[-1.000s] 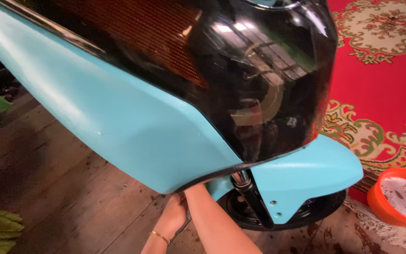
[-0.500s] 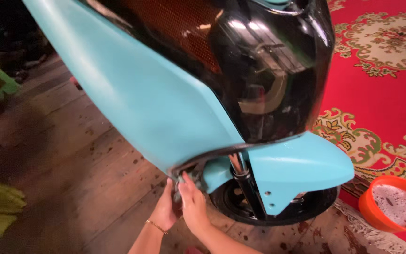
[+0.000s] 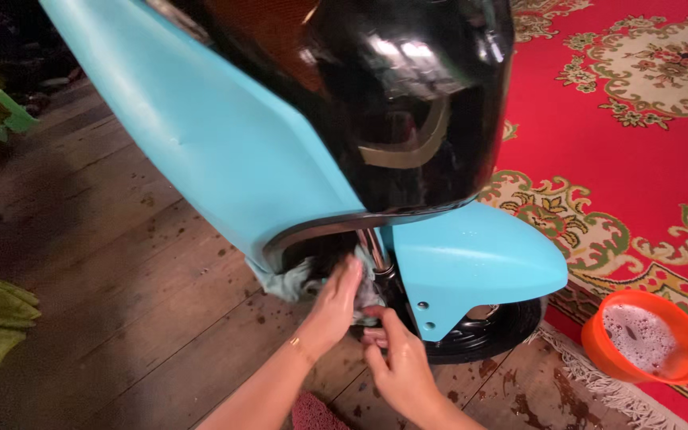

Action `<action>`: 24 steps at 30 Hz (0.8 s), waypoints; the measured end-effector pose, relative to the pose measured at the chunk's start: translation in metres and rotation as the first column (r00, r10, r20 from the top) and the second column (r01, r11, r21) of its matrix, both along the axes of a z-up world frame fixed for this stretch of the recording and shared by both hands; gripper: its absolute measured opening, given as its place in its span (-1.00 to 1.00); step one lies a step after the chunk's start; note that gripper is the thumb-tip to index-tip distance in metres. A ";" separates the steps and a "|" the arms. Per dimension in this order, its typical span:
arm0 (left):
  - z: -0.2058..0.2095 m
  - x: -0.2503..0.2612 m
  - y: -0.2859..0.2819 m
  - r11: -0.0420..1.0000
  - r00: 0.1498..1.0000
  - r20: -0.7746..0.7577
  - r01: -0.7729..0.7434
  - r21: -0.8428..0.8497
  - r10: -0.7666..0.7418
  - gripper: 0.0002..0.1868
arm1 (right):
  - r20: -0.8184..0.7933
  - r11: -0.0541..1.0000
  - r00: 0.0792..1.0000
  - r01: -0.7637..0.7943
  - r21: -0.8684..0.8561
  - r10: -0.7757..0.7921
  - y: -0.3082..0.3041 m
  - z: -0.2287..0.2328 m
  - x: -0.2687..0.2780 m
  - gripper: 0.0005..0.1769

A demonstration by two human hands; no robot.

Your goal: The person cleans a light blue scooter using a cloth and a small orange bucket of soapy water. They wipe the rear suspension, seat, and front fender areas while kneeling on a rug.

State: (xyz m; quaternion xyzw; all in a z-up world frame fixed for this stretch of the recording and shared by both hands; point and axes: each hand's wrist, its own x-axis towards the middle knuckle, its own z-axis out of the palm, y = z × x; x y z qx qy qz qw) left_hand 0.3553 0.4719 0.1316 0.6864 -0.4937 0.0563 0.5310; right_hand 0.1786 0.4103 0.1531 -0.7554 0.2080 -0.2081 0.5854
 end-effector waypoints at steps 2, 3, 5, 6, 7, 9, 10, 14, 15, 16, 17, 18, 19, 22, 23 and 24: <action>-0.037 0.025 -0.019 0.991 0.985 -0.158 0.091 0.102 -0.074 -0.60 | -0.010 0.997 1.000 0.011 -0.083 -0.012 -0.008 -0.006 -0.003 -0.63; -0.057 0.046 -0.025 0.987 0.987 -0.158 0.058 0.150 -0.034 -0.59 | 0.017 0.989 1.000 0.012 -0.146 -0.010 -0.009 -0.009 -0.005 -0.66; -0.098 0.089 -0.048 0.964 1.000 0.003 -0.010 0.267 0.009 -0.59 | 0.120 0.961 0.993 0.014 -0.277 0.020 -0.009 -0.015 -0.008 -0.68; -0.115 0.113 -0.062 0.931 0.979 0.204 -0.080 0.356 0.006 -0.58 | 0.195 0.937 0.979 0.022 -0.348 0.049 -0.008 -0.016 -0.008 -0.67; -0.131 0.130 -0.072 0.891 0.916 0.401 -0.165 0.423 -0.021 -0.57 | 0.267 0.909 0.960 0.036 -0.416 0.084 -0.007 -0.015 -0.007 -0.66; -0.150 0.140 -0.081 0.879 0.812 0.580 -0.229 0.418 -0.064 -0.55 | 0.021 0.961 0.996 -0.074 -0.267 0.083 -0.011 -0.004 -0.007 -0.60; -0.153 0.134 -0.074 0.886 0.749 0.658 -0.252 0.389 -0.076 -0.52 | -0.102 0.976 0.990 -0.116 -0.184 0.098 -0.013 0.000 -0.010 -0.57; -0.113 0.091 -0.024 0.955 0.990 0.046 -0.144 0.258 0.137 -0.32 | 0.010 0.972 0.988 -0.150 -0.184 0.154 -0.033 0.006 -0.020 -0.66; -0.104 0.068 -0.016 0.963 0.930 -0.301 -0.146 0.228 0.213 -0.35 | 0.102 0.967 0.980 -0.146 -0.211 0.171 -0.040 0.005 -0.019 -0.68; -0.095 0.050 -0.009 0.966 0.750 -0.611 -0.156 0.207 0.252 -0.36 | 0.192 0.963 0.964 -0.139 -0.232 0.185 -0.043 0.002 -0.023 -0.70; -0.085 0.042 -0.007 0.957 0.736 -0.614 -0.192 0.215 0.286 -0.34 | 0.177 0.972 0.974 -0.103 -0.213 0.142 -0.046 0.001 -0.028 -0.71; -0.077 0.035 -0.012 0.949 0.715 -0.623 -0.230 0.218 0.317 -0.31 | 0.153 0.977 0.983 -0.071 -0.203 0.103 -0.058 0.003 -0.033 -0.73; -0.072 0.031 -0.017 0.938 0.693 -0.633 -0.267 0.221 0.346 -0.29 | 0.129 0.980 0.990 -0.038 -0.194 0.064 -0.070 0.007 -0.039 -0.75; -0.064 0.029 -0.015 0.928 0.777 -0.508 -0.319 0.192 0.372 -0.32 | 0.123 0.959 0.985 0.150 -0.242 -0.123 -0.104 0.027 -0.051 -0.73; -0.063 0.031 -0.015 0.929 0.777 -0.511 -0.329 0.168 0.368 -0.32 | 0.171 0.934 0.970 0.217 -0.283 -0.174 -0.118 0.034 -0.053 -0.76; -0.061 0.033 -0.020 0.931 0.776 -0.518 -0.336 0.146 0.361 -0.33 | 0.202 0.931 0.959 0.249 -0.268 -0.199 -0.132 0.042 -0.054 -0.79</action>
